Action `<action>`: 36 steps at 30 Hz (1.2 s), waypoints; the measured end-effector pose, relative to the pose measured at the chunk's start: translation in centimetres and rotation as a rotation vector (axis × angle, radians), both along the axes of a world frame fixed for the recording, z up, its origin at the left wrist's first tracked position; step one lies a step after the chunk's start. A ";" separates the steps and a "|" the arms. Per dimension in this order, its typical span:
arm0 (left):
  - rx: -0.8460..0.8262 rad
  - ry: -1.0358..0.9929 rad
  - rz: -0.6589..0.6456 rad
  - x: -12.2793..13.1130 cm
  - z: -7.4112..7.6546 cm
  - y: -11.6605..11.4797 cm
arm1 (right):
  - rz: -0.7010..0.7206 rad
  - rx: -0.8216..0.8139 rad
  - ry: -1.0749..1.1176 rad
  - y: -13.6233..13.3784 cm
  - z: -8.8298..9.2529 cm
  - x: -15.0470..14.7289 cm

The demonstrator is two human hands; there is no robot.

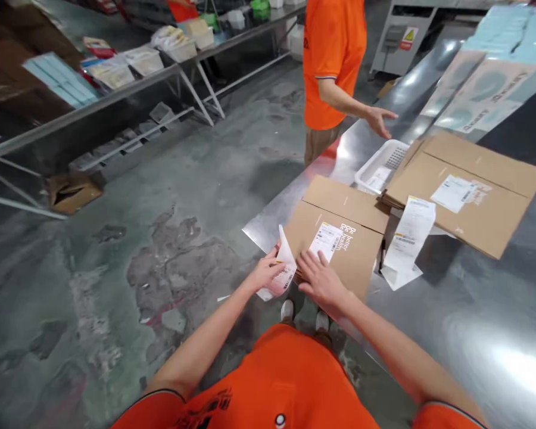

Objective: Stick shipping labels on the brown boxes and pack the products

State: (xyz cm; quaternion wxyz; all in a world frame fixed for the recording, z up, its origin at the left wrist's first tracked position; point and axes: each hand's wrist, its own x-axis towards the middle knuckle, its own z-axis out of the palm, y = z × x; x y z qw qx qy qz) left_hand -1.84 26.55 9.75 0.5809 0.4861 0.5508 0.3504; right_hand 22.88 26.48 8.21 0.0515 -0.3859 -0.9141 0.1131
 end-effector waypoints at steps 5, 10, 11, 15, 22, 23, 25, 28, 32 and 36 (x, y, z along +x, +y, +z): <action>-0.012 0.107 0.001 -0.6 -0.4 -0.3 | -0.840 0.084 0.193 -4.4 -0.3 7.1; -0.040 0.114 0.052 -0.5 2.0 -3.2 | -1.142 -0.148 0.425 -5.3 2.4 8.3; -0.038 0.107 0.109 -0.7 2.7 -4.2 | -1.125 -0.184 0.521 -5.8 3.5 7.5; -0.126 -0.057 0.349 -1.0 5.9 -7.4 | -1.079 -0.412 1.042 -8.2 9.2 6.6; -0.183 -0.297 0.471 4.2 8.2 -8.3 | -1.079 0.072 1.299 -2.1 17.7 19.8; -0.181 -0.292 0.478 5.0 8.1 -8.5 | -1.088 0.182 1.292 -0.4 18.4 22.3; -0.187 -0.280 0.490 6.0 7.7 -9.4 | -1.178 0.308 1.291 2.5 19.2 26.9; -0.212 -0.268 0.521 6.8 7.2 -11.0 | -1.290 0.342 1.372 4.7 18.8 31.4; -0.235 -0.254 0.566 7.9 6.7 -12.2 | -1.316 0.323 1.568 4.5 17.0 33.3; -0.207 -0.247 0.554 9.3 6.6 -12.1 | -1.332 0.303 1.646 3.8 16.4 33.4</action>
